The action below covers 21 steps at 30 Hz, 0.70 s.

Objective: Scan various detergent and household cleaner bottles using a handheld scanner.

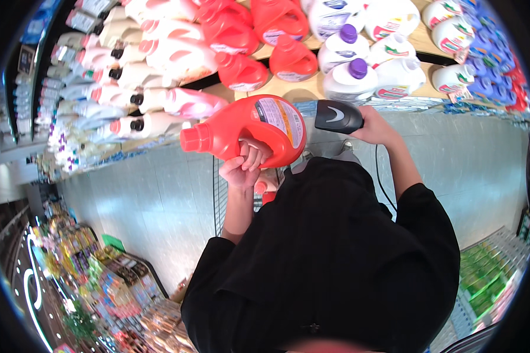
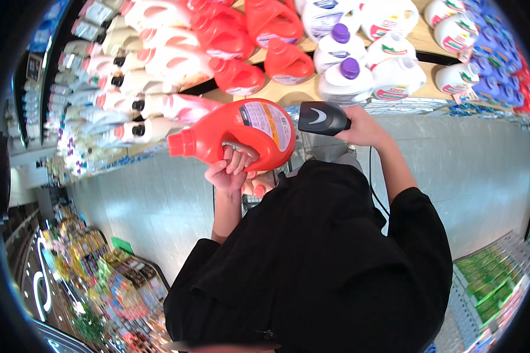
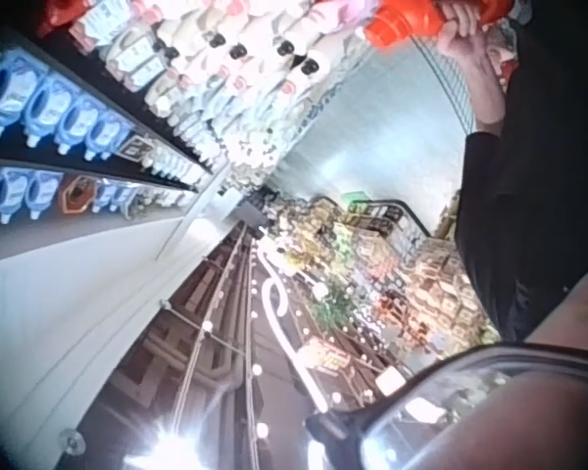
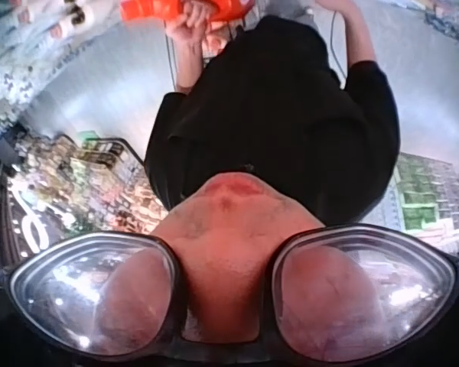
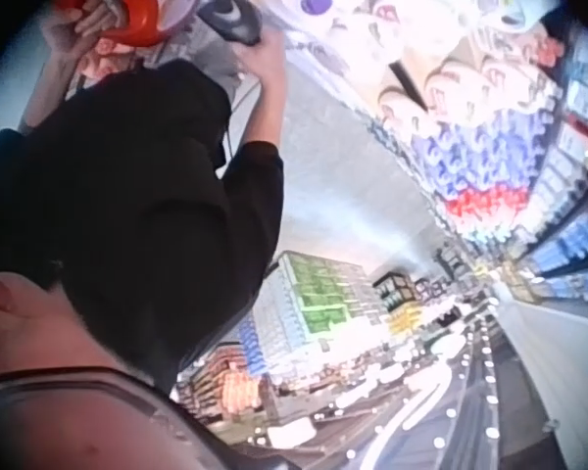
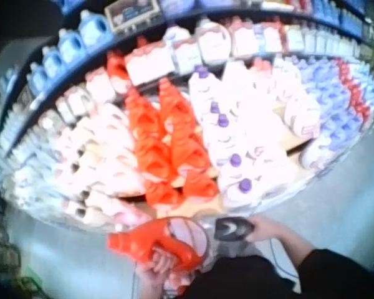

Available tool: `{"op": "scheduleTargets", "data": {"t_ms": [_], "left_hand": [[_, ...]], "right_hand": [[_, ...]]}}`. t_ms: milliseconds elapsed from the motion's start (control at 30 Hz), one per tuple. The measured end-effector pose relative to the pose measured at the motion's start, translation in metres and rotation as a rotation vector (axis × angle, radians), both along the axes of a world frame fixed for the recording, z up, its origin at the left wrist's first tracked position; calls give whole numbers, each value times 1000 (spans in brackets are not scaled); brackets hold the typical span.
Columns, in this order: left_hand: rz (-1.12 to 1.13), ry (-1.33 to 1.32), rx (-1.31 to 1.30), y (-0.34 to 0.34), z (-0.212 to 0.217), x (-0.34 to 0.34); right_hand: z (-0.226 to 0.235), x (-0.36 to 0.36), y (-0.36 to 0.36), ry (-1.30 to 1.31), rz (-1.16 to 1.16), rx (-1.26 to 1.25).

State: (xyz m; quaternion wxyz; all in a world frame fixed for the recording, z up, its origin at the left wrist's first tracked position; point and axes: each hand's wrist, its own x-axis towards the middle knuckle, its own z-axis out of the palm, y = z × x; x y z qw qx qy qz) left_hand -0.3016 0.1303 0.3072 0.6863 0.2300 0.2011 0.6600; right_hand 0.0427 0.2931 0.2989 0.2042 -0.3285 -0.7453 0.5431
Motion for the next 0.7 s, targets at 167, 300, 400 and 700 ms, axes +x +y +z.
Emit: {"op": "scheduleTargets", "data": {"t_ms": [167, 300, 400, 700], "left_hand": [[-113, 37, 25, 40, 27, 27], [-167, 86, 45, 59, 35, 38], [-155, 97, 51, 68, 39, 44], [-111, 101, 48, 74, 22, 42]], "right_hand": [[12, 41, 8, 83, -29, 19], [18, 58, 9, 84, -23, 47], [10, 62, 16, 45, -25, 26], [-7, 45, 20, 126, -15, -58]]}}
